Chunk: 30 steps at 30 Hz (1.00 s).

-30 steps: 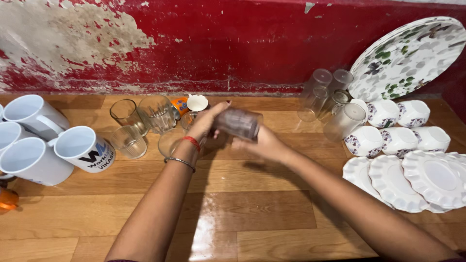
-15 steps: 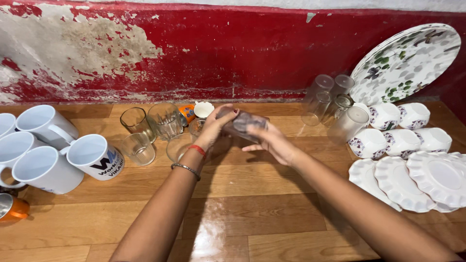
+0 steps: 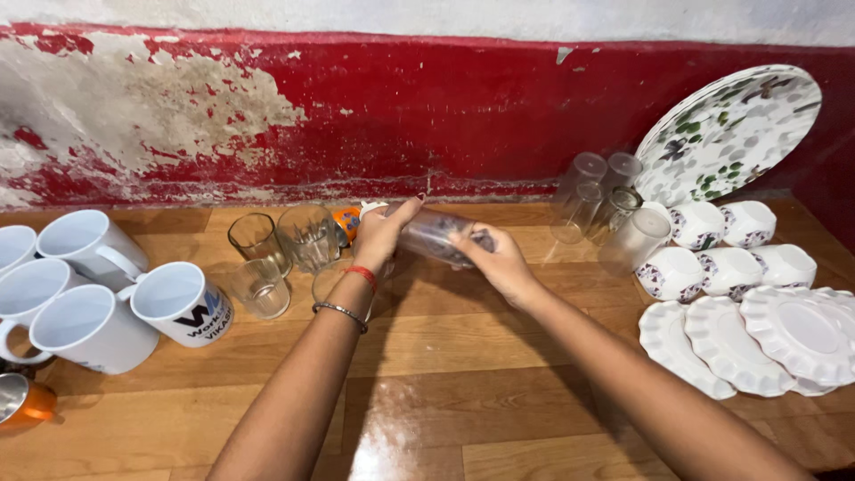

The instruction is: The person cleans drinking glasses by wiping the inside and outside of each glass with a cloth and setting them back on the table.

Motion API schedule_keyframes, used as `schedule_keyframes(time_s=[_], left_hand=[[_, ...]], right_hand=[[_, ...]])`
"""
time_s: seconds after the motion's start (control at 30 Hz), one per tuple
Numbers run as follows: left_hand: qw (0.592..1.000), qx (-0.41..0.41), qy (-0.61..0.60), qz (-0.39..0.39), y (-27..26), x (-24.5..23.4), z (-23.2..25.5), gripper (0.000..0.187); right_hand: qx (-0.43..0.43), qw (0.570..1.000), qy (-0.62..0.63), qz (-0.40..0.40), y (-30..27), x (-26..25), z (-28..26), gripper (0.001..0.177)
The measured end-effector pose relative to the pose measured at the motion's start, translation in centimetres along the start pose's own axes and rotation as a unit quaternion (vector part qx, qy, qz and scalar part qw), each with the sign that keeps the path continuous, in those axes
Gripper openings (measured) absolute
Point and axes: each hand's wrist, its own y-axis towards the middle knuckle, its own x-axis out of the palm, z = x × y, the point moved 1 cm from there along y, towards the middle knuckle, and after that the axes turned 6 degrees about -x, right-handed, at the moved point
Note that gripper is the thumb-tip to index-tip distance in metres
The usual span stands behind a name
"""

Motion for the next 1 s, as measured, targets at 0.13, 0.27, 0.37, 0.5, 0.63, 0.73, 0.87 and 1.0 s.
schedule_keyframes(time_s=[0.13, 0.27, 0.37, 0.5, 0.63, 0.73, 0.87, 1.0], left_hand=[[0.990, 0.057, 0.099, 0.088, 0.8, -1.4, 1.1, 0.055], [0.985, 0.076, 0.122, 0.098, 0.7, -2.3, 2.8, 0.056], [0.970, 0.121, 0.182, 0.106, 0.6, -1.2, 4.0, 0.059], [0.928, 0.190, 0.301, 0.113, -0.5, 2.2, 5.1, 0.064], [0.907, 0.260, 0.323, 0.075, -2.9, 6.5, 6.7, 0.068], [0.885, 0.282, 0.367, 0.048, -5.1, 10.2, 8.3, 0.070], [0.876, 0.292, 0.383, 0.003, -7.0, 15.4, 9.6, 0.068], [0.880, 0.271, 0.389, -0.040, -6.0, 19.2, 9.0, 0.075]], right_hand=[[0.009, 0.981, 0.126, 0.148, -0.8, -1.8, 1.3, 0.037], [0.077, 0.992, 0.063, 0.075, -3.0, -2.6, 2.4, 0.041], [0.193, 0.974, -0.100, -0.069, -4.4, -2.3, 1.6, 0.036], [0.086, 0.933, -0.278, -0.212, -4.6, -2.7, -0.1, 0.034], [0.021, 0.944, -0.328, 0.012, -3.0, -6.0, -2.0, 0.049], [-0.108, 0.928, -0.349, 0.072, -2.5, -8.5, -3.8, 0.079], [-0.108, 0.922, -0.368, 0.057, -1.9, -11.3, -5.0, 0.088], [-0.109, 0.956, -0.270, 0.047, -1.8, -14.8, -4.3, 0.086]])
